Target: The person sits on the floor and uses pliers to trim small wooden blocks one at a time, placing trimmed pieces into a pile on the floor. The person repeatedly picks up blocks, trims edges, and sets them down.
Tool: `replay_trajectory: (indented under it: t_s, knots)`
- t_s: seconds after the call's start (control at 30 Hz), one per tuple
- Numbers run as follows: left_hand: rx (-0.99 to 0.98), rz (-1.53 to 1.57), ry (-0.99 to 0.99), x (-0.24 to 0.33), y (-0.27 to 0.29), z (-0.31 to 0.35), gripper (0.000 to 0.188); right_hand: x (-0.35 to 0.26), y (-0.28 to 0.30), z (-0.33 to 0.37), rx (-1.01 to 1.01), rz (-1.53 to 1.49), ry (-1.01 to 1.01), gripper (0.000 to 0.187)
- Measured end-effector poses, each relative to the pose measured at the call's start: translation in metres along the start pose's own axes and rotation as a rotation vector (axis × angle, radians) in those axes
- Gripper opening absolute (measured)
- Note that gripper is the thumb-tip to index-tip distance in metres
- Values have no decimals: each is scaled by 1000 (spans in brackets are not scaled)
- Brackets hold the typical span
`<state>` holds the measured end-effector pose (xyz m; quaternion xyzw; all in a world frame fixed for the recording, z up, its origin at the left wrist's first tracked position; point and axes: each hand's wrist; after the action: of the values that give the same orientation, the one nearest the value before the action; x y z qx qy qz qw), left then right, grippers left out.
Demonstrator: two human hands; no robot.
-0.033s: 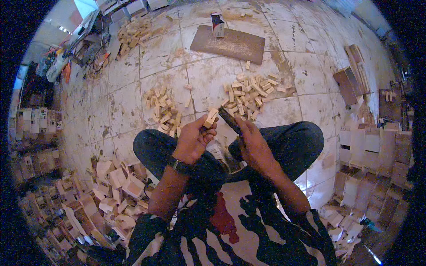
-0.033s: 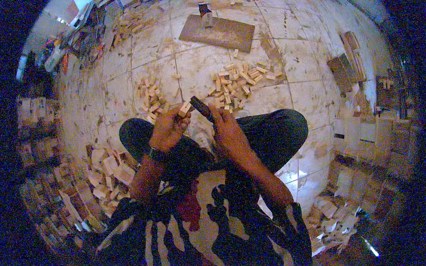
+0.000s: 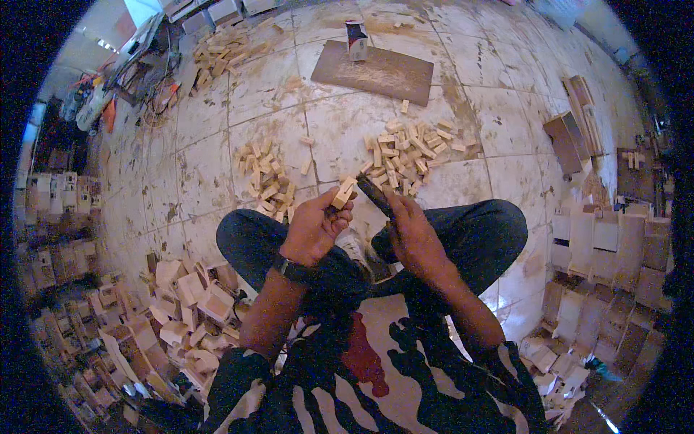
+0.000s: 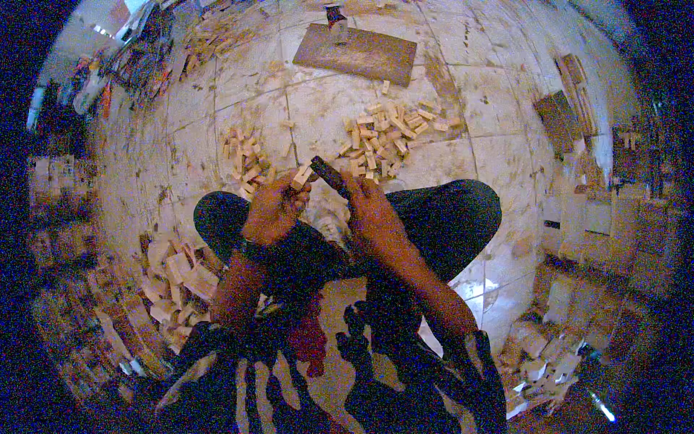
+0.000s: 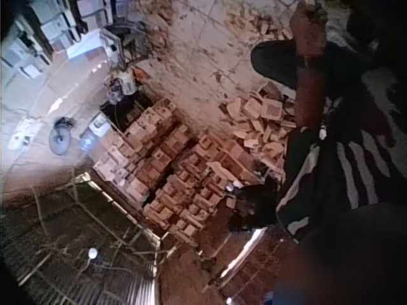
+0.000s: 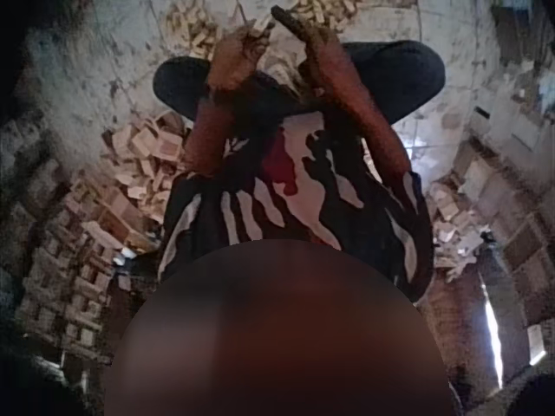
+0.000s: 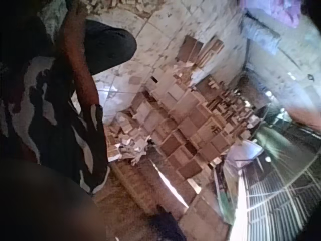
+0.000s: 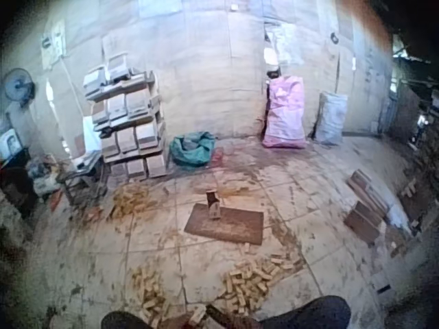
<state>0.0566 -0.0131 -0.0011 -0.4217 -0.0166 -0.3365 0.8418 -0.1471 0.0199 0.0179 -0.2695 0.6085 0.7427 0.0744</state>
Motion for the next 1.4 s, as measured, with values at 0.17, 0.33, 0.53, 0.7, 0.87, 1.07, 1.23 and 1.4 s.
replay_trajectory:
  t_s: [0.17, 0.33, 0.53, 0.7, 0.87, 1.07, 1.23, 1.4]
  knots:
    - [-50, 53, 114, 6, 3, 0, 29, 9, 1, -7, -43, -67, 77, 64]
    - [40, 28, 72, 7, -4, -4, 26, 8, 2, -11, -39, -116, 118, 65]
    - [8, 12, 100, 7, -3, -1, 25, 5, 6, -12, -75, -142, 141, 68]
    - [-10, 10, 105, 8, 0, -4, 26, 8, 5, -14, -89, -167, 167, 69]
    - [52, -31, 127, 5, 1, -6, 22, 9, 6, -14, -70, -120, 191, 70]
    - [50, -65, 96, 0, 6, -8, 23, 11, 5, -13, -153, -119, 123, 68]
    - [86, -74, 22, -7, 5, -7, 26, 11, -13, -11, -9, 44, 83, 70]
    - [-65, -785, -424, -20, -2, 0, 23, 14, -29, -13, 81, 112, 22, 66]
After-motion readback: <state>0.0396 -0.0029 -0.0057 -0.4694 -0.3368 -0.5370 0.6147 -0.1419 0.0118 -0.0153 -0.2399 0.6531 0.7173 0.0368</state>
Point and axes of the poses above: each hand's wrist, its own z-axis away from the middle knuckle, its own y-axis out of the back of the hand, x = y × z, and after that the axes turned 15 degrees about z, right-handed
